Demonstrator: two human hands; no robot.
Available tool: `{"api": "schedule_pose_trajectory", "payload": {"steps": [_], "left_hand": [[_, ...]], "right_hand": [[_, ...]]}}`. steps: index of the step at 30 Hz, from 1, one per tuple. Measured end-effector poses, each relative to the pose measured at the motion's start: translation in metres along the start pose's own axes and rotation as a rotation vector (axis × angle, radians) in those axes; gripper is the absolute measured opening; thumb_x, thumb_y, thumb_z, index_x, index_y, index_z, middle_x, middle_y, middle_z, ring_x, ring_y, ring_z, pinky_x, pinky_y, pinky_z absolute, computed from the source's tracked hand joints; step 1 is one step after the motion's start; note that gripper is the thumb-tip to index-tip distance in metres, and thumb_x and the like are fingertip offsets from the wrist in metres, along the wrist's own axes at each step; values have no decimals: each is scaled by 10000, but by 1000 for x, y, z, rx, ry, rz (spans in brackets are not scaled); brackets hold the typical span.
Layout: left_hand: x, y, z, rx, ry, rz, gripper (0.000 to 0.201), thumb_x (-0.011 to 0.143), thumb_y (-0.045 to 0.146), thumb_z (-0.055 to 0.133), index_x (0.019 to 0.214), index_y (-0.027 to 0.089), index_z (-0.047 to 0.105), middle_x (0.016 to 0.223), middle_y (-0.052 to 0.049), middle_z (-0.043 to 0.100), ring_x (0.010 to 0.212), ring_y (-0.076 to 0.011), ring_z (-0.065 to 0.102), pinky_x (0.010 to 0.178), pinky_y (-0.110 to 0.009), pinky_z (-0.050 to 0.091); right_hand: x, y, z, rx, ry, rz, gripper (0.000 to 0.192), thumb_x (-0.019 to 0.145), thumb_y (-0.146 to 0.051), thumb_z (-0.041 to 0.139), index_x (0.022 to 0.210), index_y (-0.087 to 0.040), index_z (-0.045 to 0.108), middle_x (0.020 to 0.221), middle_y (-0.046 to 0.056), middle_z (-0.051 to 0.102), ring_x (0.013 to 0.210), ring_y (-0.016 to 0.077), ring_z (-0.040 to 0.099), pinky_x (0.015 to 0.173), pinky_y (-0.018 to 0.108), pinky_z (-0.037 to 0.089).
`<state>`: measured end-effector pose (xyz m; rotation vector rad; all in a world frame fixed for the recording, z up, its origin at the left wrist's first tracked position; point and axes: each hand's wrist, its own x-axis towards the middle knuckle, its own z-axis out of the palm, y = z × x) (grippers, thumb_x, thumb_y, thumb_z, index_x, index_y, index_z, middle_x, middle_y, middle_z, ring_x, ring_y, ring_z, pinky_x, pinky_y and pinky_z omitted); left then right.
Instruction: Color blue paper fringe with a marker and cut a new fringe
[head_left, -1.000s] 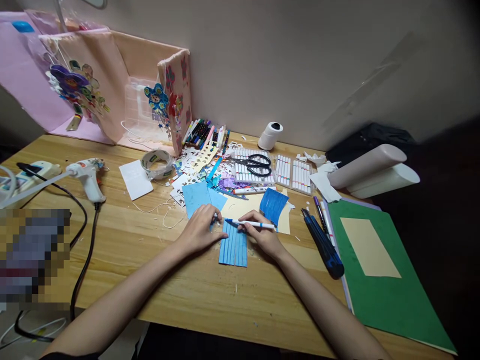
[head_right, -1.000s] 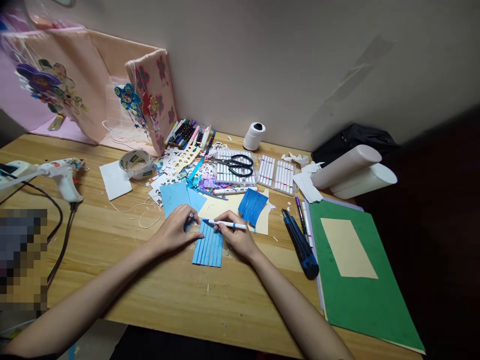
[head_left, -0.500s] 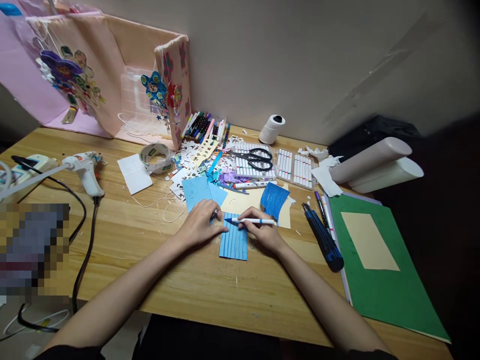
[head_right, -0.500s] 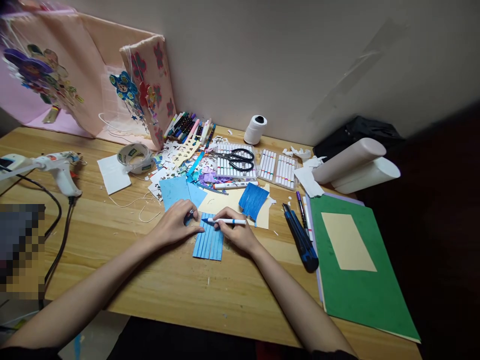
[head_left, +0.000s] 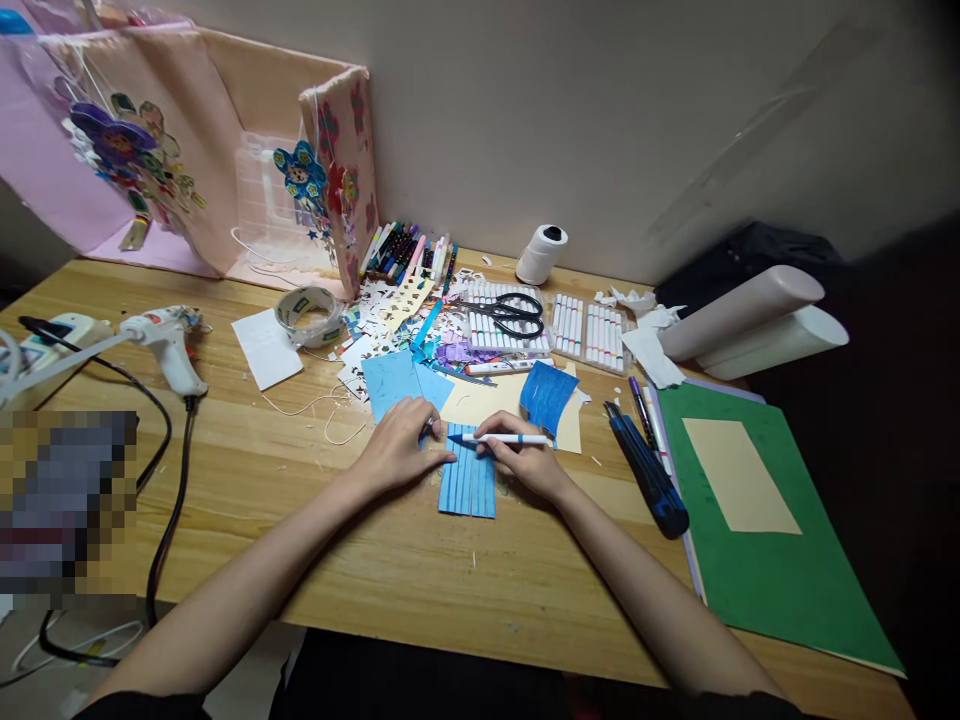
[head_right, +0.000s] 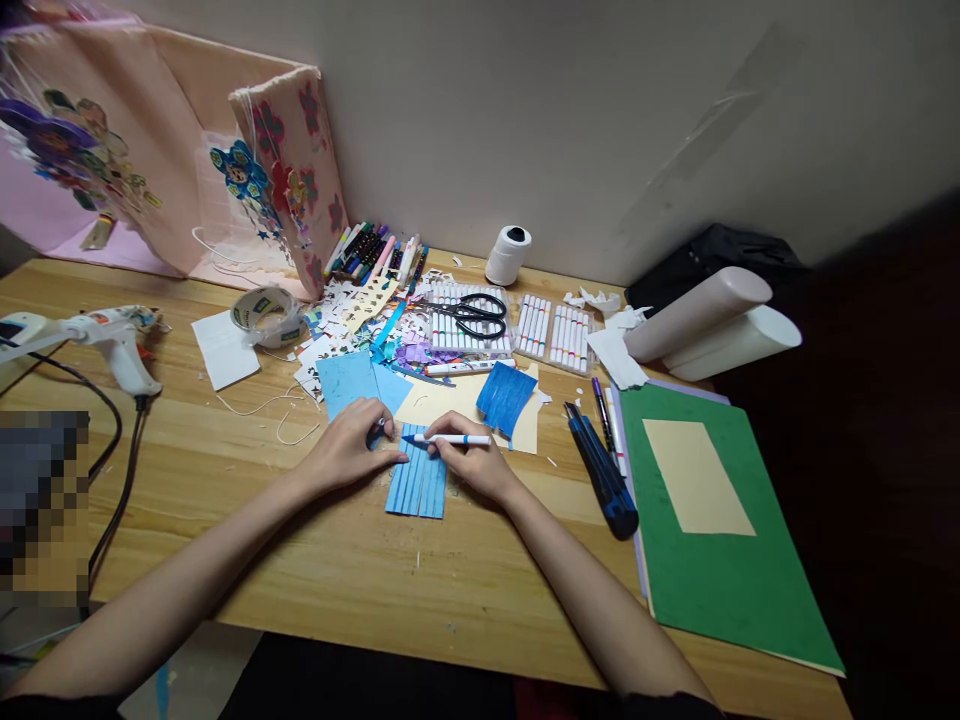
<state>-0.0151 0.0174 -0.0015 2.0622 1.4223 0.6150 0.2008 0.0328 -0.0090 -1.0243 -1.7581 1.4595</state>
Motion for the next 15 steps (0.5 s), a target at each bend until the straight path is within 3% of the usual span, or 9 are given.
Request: {"api": "schedule_pose_trajectory", "payload": {"steps": [15], "left_hand": [[-1, 0, 0, 23, 1, 12, 349, 678, 397, 746, 775, 191, 481, 814, -13, 557, 779, -198, 487, 675, -303, 362]], "right_hand": [[0, -1, 0, 7, 19, 24, 125, 861, -268, 522, 901, -171, 588, 751, 21, 621, 709, 156, 608, 671, 294, 477]]}}
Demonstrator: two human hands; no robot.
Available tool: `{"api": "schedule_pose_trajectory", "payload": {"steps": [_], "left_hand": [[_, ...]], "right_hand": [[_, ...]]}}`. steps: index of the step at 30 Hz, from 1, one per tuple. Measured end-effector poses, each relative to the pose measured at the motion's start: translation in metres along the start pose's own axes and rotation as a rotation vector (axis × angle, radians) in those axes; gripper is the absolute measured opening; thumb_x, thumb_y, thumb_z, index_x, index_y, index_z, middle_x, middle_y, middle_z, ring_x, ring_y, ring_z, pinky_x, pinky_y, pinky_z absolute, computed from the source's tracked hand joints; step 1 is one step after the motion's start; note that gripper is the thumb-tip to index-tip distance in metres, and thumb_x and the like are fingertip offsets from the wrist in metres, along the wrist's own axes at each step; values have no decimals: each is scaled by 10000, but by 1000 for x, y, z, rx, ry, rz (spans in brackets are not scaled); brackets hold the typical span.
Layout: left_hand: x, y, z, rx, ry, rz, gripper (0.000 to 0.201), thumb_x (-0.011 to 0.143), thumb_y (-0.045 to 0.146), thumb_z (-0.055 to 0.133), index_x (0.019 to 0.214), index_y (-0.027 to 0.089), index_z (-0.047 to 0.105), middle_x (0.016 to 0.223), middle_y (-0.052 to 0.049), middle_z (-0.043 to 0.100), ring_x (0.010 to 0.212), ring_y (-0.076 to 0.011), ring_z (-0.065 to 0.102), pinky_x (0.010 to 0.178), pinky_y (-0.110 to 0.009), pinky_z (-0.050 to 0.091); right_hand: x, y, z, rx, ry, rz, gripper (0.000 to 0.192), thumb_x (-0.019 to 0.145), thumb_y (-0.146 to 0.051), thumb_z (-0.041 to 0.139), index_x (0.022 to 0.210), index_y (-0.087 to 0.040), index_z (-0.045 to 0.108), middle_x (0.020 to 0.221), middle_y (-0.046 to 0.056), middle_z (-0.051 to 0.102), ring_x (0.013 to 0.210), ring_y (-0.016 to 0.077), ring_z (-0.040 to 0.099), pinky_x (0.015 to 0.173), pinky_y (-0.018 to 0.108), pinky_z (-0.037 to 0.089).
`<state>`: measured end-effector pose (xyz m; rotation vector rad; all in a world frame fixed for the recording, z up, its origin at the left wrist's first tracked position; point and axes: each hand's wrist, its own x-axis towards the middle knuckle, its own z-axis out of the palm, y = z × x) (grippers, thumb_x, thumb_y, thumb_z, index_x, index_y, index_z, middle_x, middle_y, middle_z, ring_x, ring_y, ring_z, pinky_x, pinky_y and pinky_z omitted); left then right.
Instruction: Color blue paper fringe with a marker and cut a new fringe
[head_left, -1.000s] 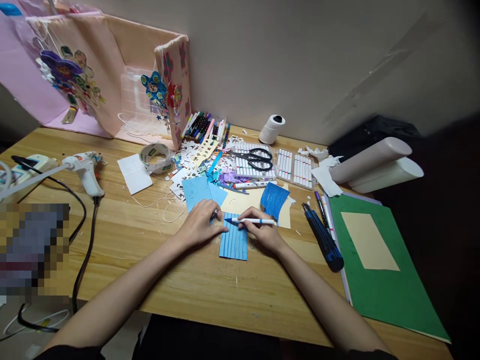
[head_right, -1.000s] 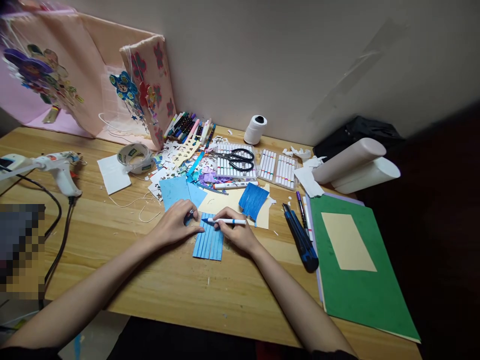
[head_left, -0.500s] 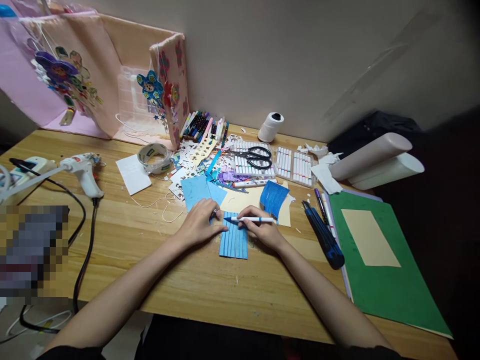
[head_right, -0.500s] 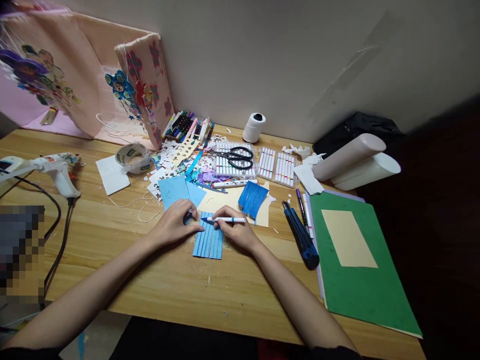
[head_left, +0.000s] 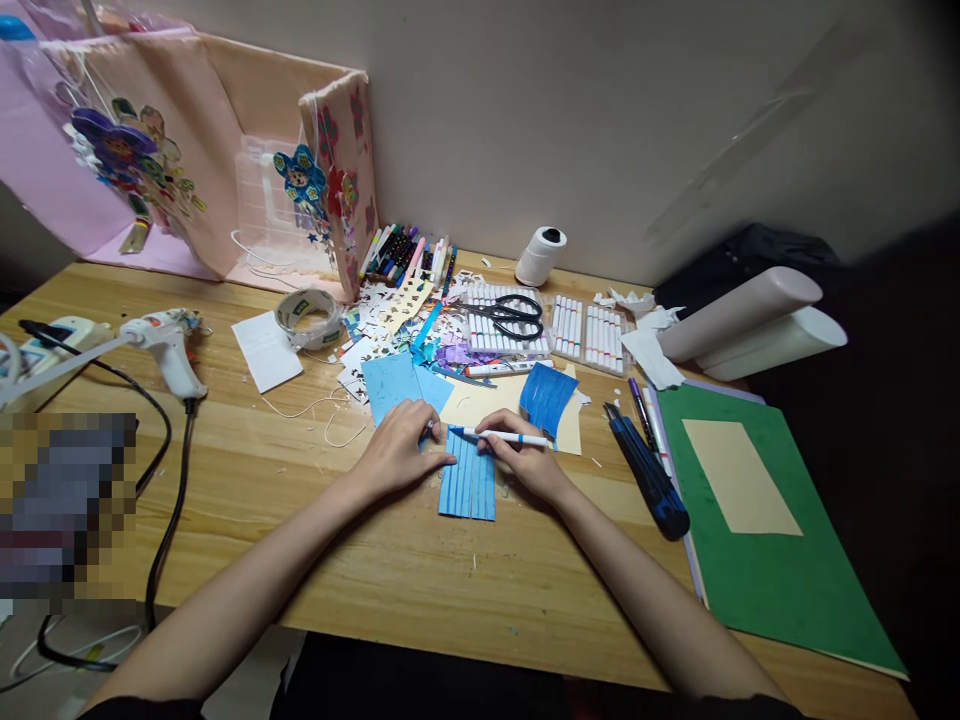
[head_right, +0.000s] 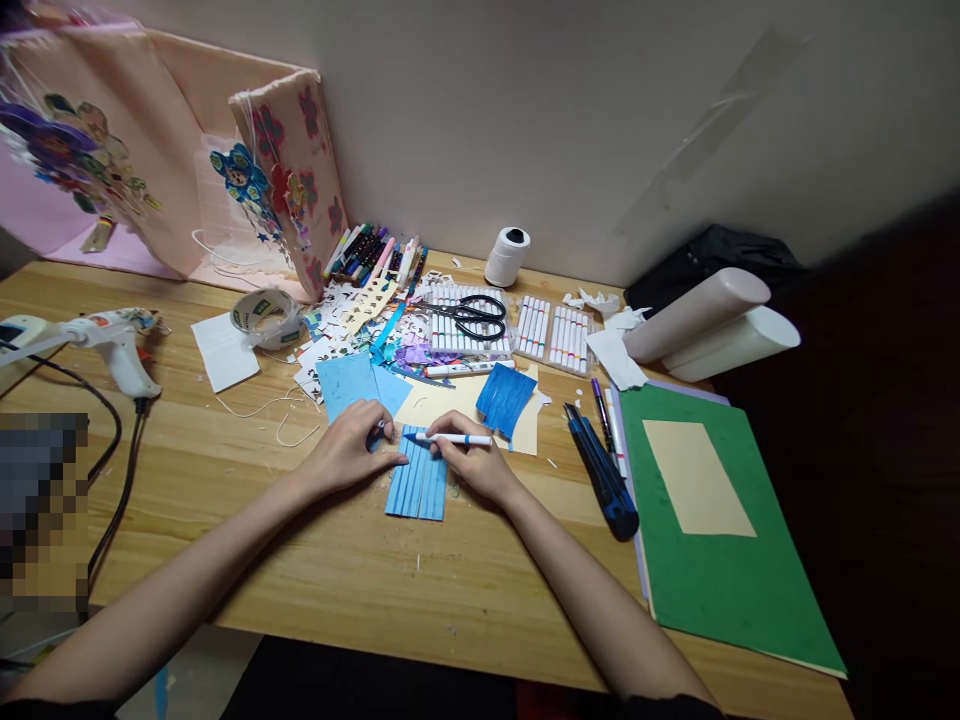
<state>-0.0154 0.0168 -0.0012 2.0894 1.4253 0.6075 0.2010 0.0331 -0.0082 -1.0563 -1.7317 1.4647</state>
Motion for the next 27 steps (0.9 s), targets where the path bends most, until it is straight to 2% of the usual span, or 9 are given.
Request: {"api": "schedule_pose_trajectory", "payload": {"steps": [16, 27], "left_hand": [[0, 0, 0, -18, 10, -9, 356, 656, 385, 765, 764, 192, 487, 807, -14, 568, 773, -200, 485, 665, -302, 360], [1, 0, 1, -5, 4, -15, 357, 657, 385, 767, 767, 198, 483, 806, -11, 568, 773, -201, 487, 665, -304, 361]], "right_hand": [[0, 0, 0, 5, 19, 4, 115, 869, -255, 512, 923, -186, 586, 760, 20, 619, 735, 157, 593, 704, 296, 458], [-1, 0, -1, 14, 14, 14, 103, 865, -249, 507, 883, -180, 581, 716, 5, 596, 688, 145, 578, 659, 270, 446]]}}
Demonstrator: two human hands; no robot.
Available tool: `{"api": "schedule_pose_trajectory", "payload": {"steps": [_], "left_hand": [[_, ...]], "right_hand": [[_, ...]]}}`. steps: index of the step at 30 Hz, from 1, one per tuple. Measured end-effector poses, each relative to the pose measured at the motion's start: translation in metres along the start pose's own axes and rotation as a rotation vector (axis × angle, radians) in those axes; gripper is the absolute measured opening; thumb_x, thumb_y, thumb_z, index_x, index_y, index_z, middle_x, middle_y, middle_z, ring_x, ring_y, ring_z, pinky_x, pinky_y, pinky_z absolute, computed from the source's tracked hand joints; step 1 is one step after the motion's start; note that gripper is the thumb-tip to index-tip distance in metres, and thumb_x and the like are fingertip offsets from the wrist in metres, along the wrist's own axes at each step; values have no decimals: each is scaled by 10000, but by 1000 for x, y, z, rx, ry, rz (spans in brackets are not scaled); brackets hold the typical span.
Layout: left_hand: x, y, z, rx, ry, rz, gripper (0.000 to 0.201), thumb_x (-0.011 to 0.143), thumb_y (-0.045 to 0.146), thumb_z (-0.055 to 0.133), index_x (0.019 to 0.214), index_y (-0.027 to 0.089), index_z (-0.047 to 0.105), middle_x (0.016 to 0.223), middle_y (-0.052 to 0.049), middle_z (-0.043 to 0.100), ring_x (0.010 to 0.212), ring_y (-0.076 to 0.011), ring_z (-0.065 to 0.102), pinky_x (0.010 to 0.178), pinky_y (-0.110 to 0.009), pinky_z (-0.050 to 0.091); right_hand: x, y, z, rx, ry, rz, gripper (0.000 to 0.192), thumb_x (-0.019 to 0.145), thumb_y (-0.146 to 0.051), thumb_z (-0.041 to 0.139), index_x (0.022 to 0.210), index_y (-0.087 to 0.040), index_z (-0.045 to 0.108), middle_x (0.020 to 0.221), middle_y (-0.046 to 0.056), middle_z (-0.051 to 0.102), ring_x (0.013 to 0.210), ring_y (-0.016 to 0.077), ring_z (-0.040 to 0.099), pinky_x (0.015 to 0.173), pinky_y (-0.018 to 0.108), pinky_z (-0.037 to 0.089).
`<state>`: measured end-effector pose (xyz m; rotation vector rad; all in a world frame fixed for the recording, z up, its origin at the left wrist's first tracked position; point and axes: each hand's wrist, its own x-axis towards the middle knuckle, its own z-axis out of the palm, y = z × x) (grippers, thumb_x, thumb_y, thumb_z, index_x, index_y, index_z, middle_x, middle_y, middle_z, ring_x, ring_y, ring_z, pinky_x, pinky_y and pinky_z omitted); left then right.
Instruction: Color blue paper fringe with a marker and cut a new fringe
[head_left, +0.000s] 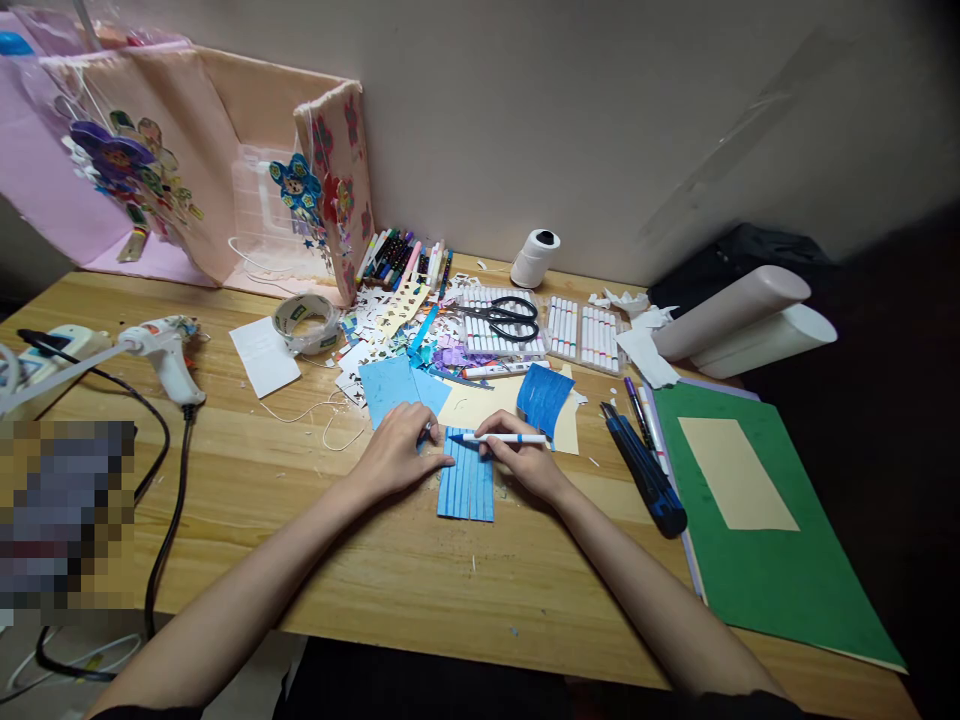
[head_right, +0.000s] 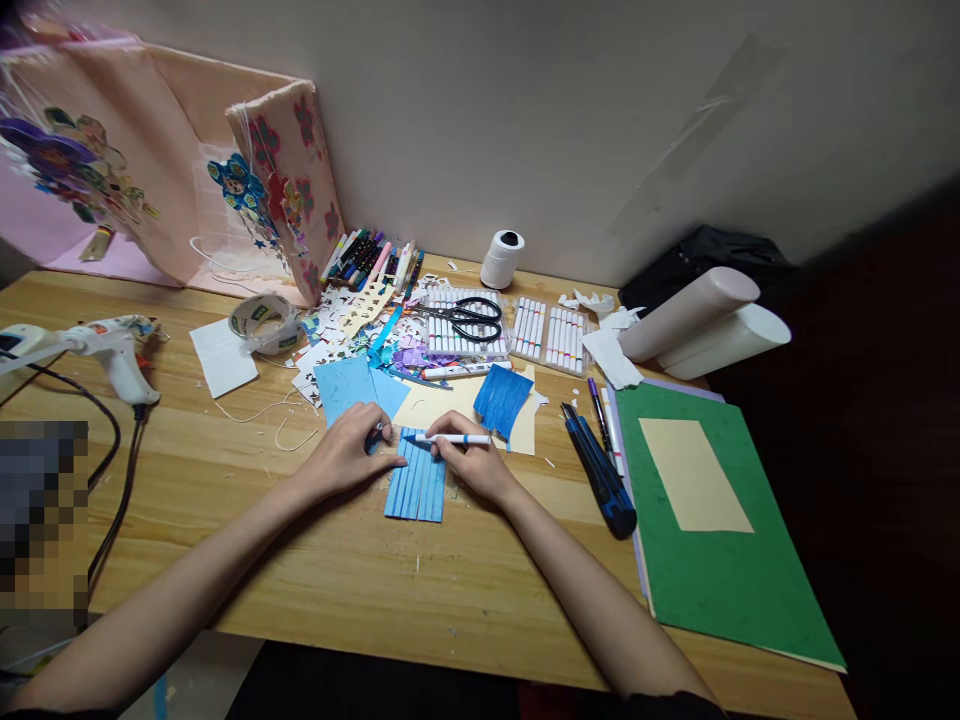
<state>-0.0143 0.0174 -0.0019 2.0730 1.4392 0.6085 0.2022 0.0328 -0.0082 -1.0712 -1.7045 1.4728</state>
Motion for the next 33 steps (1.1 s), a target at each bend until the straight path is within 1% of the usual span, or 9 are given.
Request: {"api": "schedule_pose_trajectory", "payload": {"steps": [2, 6, 10, 14, 18, 21, 25, 29, 33], "left_hand": [[0, 0, 0, 2, -3, 4, 357, 661, 392, 762, 769, 199, 482, 809, -13, 567, 773, -202, 486, 667, -305, 362], [-1, -1, 0, 3, -2, 5, 354, 664, 396, 758, 773, 204, 482, 818, -13, 569, 785, -207, 488, 670, -308, 362], [-1, -1, 0, -3, -1, 8, 353, 664, 398, 757, 775, 205, 484, 821, -13, 571, 788, -208, 491, 673, -311, 363], [-1, -1, 0, -7, -1, 4, 347, 661, 389, 759, 773, 205, 487, 815, -13, 571, 783, -207, 488, 669, -312, 363], [-1, -1, 0, -20, 0, -4, 341, 656, 389, 759, 769, 206, 495, 816, -14, 577, 781, -206, 489, 673, -315, 362], [-1, -1, 0, -15, 3, -7, 345, 651, 396, 760, 767, 206, 497, 815, -14, 577, 782, -207, 491, 673, -314, 360], [-1, -1, 0, -5, -6, -2, 343, 666, 406, 749, 776, 205, 494, 822, -16, 578, 790, -209, 495, 684, -319, 365], [-1, 0, -1, -1, -13, -7, 345, 668, 407, 750, 774, 207, 489, 823, -16, 577, 792, -212, 496, 685, -320, 366], [-1, 0, -1, -6, -6, -3, 340, 670, 395, 750, 773, 204, 488, 823, -16, 575, 788, -210, 491, 673, -313, 361]], "right_hand": [[0, 0, 0, -2, 22, 0, 103, 865, -244, 506, 899, -182, 581, 727, 6, 602, 705, 147, 580, 670, 270, 445], [0, 1, 0, -4, -4, -4, 96, 860, -242, 511, 871, -181, 584, 702, -1, 593, 674, 144, 574, 652, 269, 443], [-1, 1, 0, -16, 38, -4, 101, 862, -243, 508, 897, -183, 581, 720, 4, 600, 698, 149, 577, 663, 273, 442], [0, 0, 0, -13, 2, -11, 85, 845, -220, 508, 851, -179, 583, 692, -4, 584, 656, 140, 570, 636, 263, 442], [1, -1, 0, -25, 40, -18, 88, 838, -217, 510, 865, -179, 585, 713, 2, 592, 678, 143, 576, 644, 265, 447], [1, 0, 0, -20, 4, -19, 84, 834, -223, 513, 831, -176, 583, 693, -2, 581, 641, 138, 563, 619, 262, 443], [0, 2, 0, -25, 48, -18, 99, 859, -233, 498, 882, -181, 579, 724, 6, 589, 689, 146, 569, 658, 276, 447], [0, 3, 0, -21, 1, -14, 105, 867, -247, 489, 861, -184, 572, 697, -1, 572, 659, 145, 556, 642, 278, 444], [0, 1, 1, -20, 56, -4, 96, 864, -244, 490, 873, -187, 567, 697, -2, 575, 676, 148, 558, 657, 279, 441]]}}
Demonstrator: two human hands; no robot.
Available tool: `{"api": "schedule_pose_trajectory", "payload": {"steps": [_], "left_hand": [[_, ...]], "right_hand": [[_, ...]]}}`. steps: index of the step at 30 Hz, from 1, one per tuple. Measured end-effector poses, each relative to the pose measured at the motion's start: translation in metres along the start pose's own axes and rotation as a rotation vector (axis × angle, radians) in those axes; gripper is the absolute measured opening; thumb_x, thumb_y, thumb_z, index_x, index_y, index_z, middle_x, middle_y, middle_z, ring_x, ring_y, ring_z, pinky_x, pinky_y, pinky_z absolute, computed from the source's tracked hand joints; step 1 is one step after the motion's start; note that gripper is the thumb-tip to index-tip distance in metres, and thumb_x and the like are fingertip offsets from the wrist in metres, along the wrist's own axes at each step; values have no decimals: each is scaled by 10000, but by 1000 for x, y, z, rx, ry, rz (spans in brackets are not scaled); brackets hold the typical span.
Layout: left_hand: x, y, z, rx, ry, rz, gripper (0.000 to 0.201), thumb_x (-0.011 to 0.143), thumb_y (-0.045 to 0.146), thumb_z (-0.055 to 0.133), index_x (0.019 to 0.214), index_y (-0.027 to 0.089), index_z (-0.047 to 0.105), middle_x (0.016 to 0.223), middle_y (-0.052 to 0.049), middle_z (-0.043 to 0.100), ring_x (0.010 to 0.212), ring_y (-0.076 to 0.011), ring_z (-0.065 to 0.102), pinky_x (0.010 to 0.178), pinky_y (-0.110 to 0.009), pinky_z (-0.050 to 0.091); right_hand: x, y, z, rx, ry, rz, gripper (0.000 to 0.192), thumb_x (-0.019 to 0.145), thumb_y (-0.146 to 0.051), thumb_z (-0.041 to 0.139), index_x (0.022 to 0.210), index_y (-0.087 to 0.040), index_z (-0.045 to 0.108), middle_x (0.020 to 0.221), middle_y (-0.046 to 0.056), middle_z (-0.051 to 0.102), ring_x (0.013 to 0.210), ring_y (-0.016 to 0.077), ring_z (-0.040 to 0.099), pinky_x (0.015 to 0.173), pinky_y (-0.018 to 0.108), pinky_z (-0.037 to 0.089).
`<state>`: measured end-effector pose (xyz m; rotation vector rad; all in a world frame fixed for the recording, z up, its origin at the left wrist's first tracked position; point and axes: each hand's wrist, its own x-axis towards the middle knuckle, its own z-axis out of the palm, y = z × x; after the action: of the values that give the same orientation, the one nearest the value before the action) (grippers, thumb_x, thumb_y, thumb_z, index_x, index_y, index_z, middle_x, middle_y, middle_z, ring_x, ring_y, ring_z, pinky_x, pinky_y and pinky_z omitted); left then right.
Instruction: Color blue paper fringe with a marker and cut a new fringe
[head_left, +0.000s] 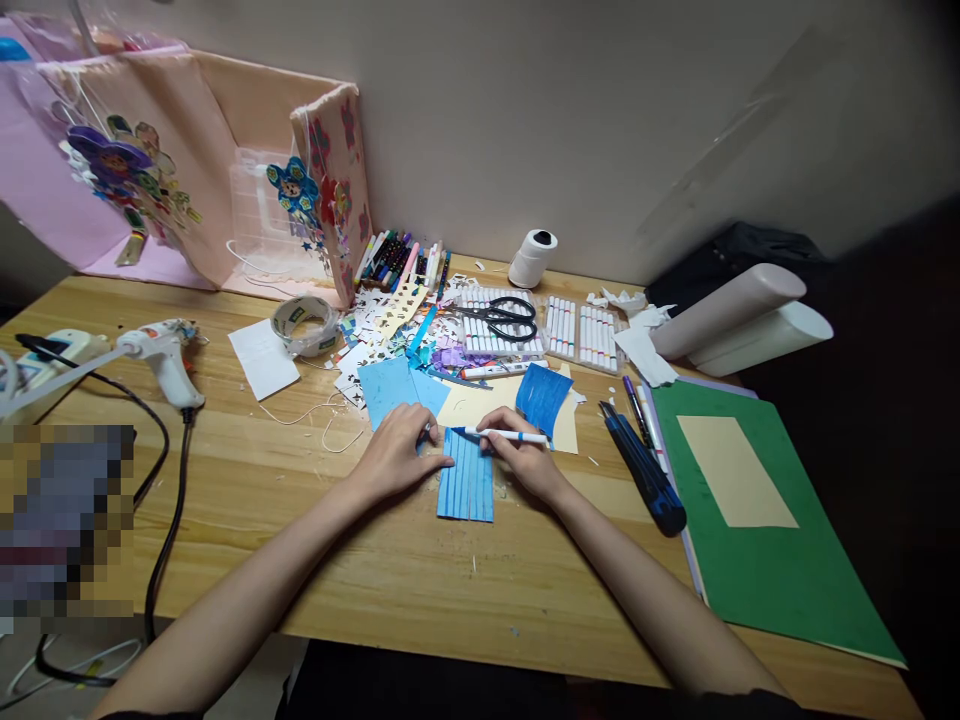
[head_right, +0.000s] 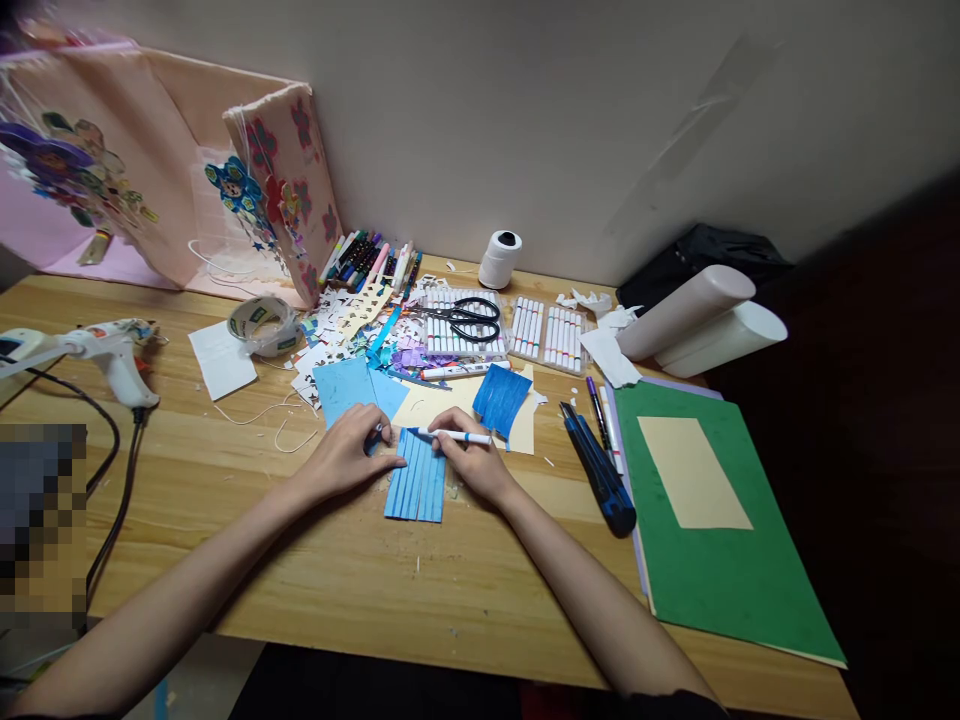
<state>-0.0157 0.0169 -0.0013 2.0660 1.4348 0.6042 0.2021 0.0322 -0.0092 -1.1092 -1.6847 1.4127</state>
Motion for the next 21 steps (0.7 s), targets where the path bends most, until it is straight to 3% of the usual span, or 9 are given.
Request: {"api": "schedule_pose_trajectory", "payload": {"steps": [11, 21], "left_hand": [[0, 1, 0, -29, 13, 2, 316, 686, 378, 740, 768, 200, 493, 811, -16, 571, 783, -207, 491, 663, -309, 357], [0, 0, 0, -20, 3, 1, 326, 689, 393, 736, 771, 206, 482, 819, -14, 580, 799, -213, 506, 688, -320, 368]], "right_hand": [[1, -1, 1, -4, -36, -11, 95, 845, -214, 485, 825, -183, 573, 676, -8, 564, 625, 139, 550, 608, 262, 429], [1, -4, 1, -36, -2, -29, 90, 855, -223, 500, 869, -194, 584, 721, 3, 599, 703, 153, 584, 681, 281, 450]]}}
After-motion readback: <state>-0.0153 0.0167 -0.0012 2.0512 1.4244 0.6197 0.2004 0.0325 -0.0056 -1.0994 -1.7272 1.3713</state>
